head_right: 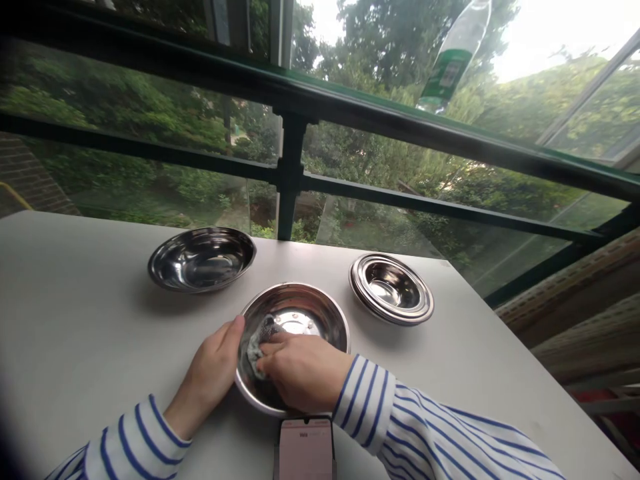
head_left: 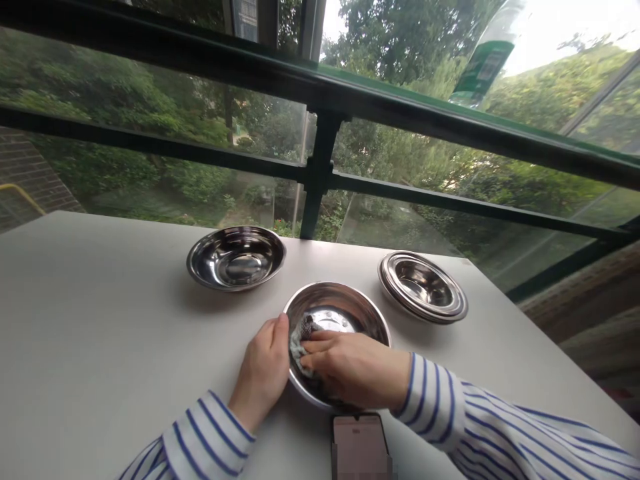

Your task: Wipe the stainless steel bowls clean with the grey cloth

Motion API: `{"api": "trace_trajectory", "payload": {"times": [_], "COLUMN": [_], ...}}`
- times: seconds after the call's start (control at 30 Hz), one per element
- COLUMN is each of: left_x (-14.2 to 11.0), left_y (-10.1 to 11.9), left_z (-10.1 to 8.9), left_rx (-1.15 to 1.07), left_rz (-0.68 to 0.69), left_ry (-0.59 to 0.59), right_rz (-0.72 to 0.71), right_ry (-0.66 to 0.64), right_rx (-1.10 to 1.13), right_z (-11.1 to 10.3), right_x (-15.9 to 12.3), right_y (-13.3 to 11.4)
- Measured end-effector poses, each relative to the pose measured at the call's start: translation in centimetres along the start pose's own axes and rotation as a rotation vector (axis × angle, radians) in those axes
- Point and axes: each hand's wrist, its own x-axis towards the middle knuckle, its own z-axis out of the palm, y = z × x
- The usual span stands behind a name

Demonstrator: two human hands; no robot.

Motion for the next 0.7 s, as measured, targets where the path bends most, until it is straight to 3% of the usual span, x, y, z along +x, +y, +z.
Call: {"api": "trace_trajectory", "payload": {"times": [0.17, 0.27, 0.4, 0.57, 0.7], "left_x": [0.0, -0.1, -0.1, -0.1, 0.2], "left_y": [0.1, 0.2, 0.3, 0.3, 0.1], "left_z": [-0.1, 0.0, 0.1, 0.2, 0.1], "left_rx": [-0.024, -0.042, -0.035, -0.003, 0.017], "left_rz": [-0.006, 0.004, 0.000, 0.000, 0.002], "left_ry": [-0.001, 0.007, 0.024, 0.036, 0.002], "right_rz": [0.267, 0.357, 0.278, 0.017, 0.061], "right_ry": [0.112, 0.136, 0.090, -0.036, -0.005], "right_rx": [-0.113, -0.129, -0.111, -0.010, -0.023], "right_z": [1.4, 1.6, 1.0, -0.5, 0.0], "right_x": [1.7, 1.9, 1.7, -0.2, 0.1], "right_y": [1.6, 2.0, 1.3, 0.1, -0.1]}}
